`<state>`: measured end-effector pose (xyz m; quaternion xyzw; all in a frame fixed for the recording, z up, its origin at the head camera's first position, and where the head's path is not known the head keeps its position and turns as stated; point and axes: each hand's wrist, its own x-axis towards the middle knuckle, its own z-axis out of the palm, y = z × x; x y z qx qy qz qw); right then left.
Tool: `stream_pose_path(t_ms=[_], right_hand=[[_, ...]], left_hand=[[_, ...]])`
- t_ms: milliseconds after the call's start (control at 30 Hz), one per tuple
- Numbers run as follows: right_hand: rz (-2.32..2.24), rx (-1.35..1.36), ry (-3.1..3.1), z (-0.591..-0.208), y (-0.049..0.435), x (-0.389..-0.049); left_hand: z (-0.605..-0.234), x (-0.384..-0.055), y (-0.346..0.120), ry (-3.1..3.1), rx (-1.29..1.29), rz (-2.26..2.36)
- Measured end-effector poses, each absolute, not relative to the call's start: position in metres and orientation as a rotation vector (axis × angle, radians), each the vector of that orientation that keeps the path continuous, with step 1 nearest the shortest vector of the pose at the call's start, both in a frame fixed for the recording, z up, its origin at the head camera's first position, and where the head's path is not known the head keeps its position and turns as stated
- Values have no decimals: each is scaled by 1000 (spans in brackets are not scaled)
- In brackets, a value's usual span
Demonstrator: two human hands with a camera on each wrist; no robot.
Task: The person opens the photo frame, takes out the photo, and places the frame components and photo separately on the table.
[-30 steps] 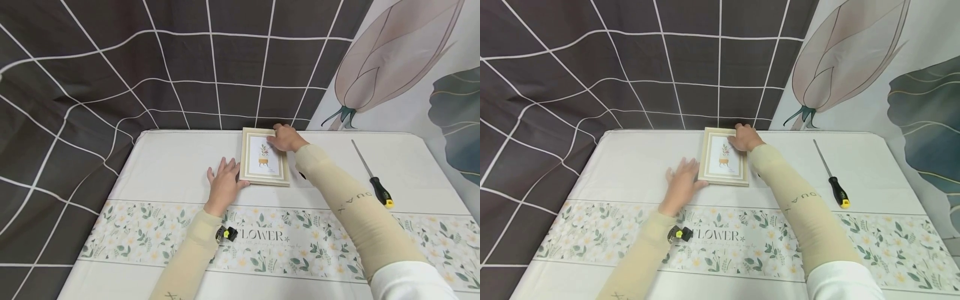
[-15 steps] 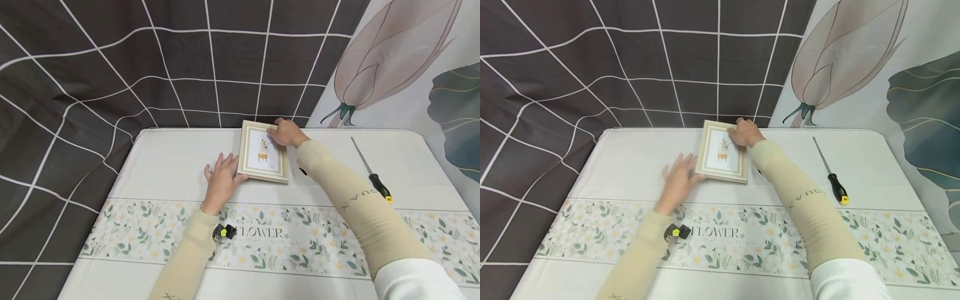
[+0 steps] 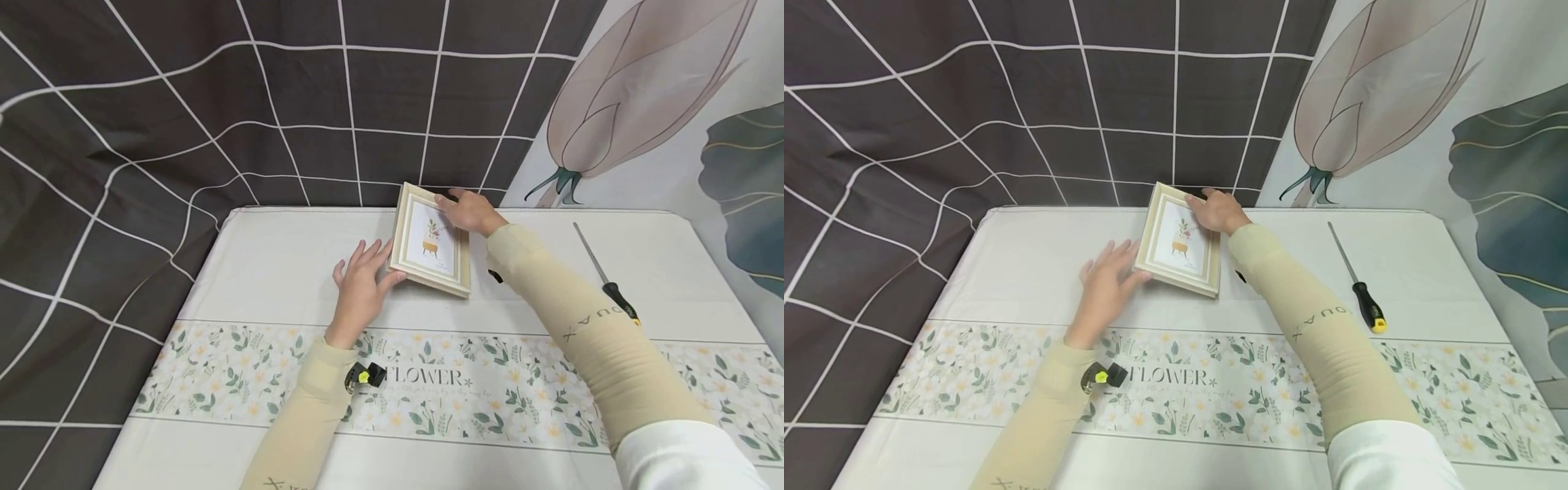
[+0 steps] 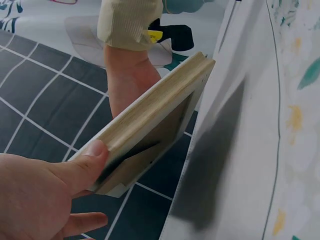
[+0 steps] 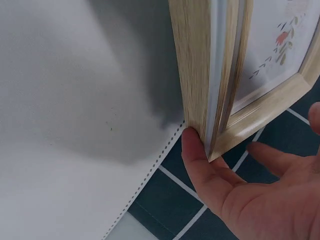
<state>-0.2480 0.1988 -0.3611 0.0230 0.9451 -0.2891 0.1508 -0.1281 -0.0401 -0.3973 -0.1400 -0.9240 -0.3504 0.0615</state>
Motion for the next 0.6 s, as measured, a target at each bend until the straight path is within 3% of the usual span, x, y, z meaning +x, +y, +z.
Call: stream_pose_path(t_ms=[600], right_hand=[[-1187, 186, 2481, -358, 196, -245]], left_hand=[[-386, -126, -35, -2545, -545, -1290]])
